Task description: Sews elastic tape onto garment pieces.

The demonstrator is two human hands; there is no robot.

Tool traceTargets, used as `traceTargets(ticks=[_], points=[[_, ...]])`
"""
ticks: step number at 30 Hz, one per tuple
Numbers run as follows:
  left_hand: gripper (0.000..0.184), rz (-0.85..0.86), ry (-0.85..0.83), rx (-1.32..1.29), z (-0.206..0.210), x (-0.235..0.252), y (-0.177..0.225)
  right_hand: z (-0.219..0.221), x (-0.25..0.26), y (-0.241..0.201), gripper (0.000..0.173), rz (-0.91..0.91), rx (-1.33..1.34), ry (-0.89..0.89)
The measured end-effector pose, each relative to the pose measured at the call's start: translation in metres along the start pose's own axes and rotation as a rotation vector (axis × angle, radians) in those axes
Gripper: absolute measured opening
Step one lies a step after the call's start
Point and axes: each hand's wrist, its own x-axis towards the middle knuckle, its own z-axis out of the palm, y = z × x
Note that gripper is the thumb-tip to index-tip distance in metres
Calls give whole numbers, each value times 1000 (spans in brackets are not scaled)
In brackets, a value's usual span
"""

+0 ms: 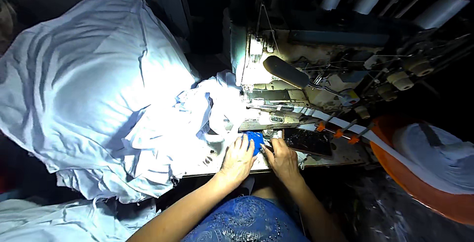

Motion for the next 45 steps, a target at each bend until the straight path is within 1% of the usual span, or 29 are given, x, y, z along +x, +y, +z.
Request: traceTargets(ticks=[1, 2, 3, 4, 5, 7, 9, 10, 11, 12, 14, 16, 18, 19, 20, 21, 23, 26, 27, 30, 31, 33, 34, 35, 38, 39, 41, 43, 45], points=[[33, 173, 118, 2, 11, 7, -12, 5, -1, 1, 43, -12, -41, 28], [23, 324, 130, -67, 12, 14, -27, 10, -4, 3, 46, -27, -67, 55], [22, 421, 95, -166, 11, 21, -44, 16, -8, 5, 47, -46, -80, 84], [26, 455, 70, -224, 9, 24, -62, 21, -12, 6, 47, -66, -82, 109], [32, 450, 59, -217, 6, 24, -74, 24, -15, 8, 47, -86, -80, 131], [35, 427, 130, -12, 5, 17, -74, 27, -18, 9, 45, -109, -65, 173], [34, 304, 239, 254, 9, 3, -53, 26, -19, 10, 44, -117, -46, 184], [35, 212, 245, 344, 6, -5, -38, 26, -18, 10, 45, -124, -36, 189], [36, 143, 246, 352, 2, -13, -23, 25, -18, 10, 49, -130, -29, 189], [36, 129, 273, 249, 0, -19, -11, 24, -17, 10, 52, -131, -24, 184], [37, 191, 300, -43, 2, -26, 2, 23, -16, 10, 54, -123, -12, 184], [53, 162, 113, -207, 7, -22, -1, 23, -15, 11, 48, -109, 10, 199], [76, 71, -95, -184, 5, -8, -16, 22, -13, 11, 39, -102, 18, 210], [83, 32, -177, -150, 1, -1, -22, 21, -11, 11, 35, -104, 9, 214], [84, 10, -218, -125, -2, 4, -24, 19, -9, 10, 33, -111, -3, 218], [84, -4, -221, -101, -2, 6, -23, 18, -8, 8, 30, -122, -9, 218], [80, -30, -153, -27, 2, 8, -16, 19, -4, 6, 26, -148, -12, 201], [81, -95, -175, 9, -1, 9, -5, 27, -1, 6, 16, -195, -53, 187], [80, -93, -161, 0, -1, 7, -5, 29, -1, 6, 15, -207, -76, 188], [66, 59, 155, -12, 13, -5, -16, 31, 0, 9, 18, -219, -83, 194], [63, 104, 168, -25, 14, -8, -20, 31, 0, 9, 18, -221, -71, 195], [64, 142, -39, -125, 2, -15, -27, 33, 0, 9, 18, -225, -41, 196], [63, 178, -92, -190, -6, -19, -31, 33, 0, 9, 19, -232, -31, 204], [57, 243, -27, -259, -15, -23, -34, 32, 0, 10, 19, -240, -19, 214], [35, 452, 441, -333, -60, -32, -42, 20, 1, 5, 21, -238, 115, 239], [31, 451, 520, -291, -80, -35, -48, 14, 2, 1, 22, -231, 194, 238], [26, 360, 612, -79, -106, -33, -68, 4, 8, -12, 20, -229, 361, 223], [26, 350, 578, 65, -119, -18, -90, -3, 20, -28, 18, -276, 476, 217], [36, 352, 454, 107, -119, -6, -105, -5, 32, -44, 17, -366, 486, 206]])
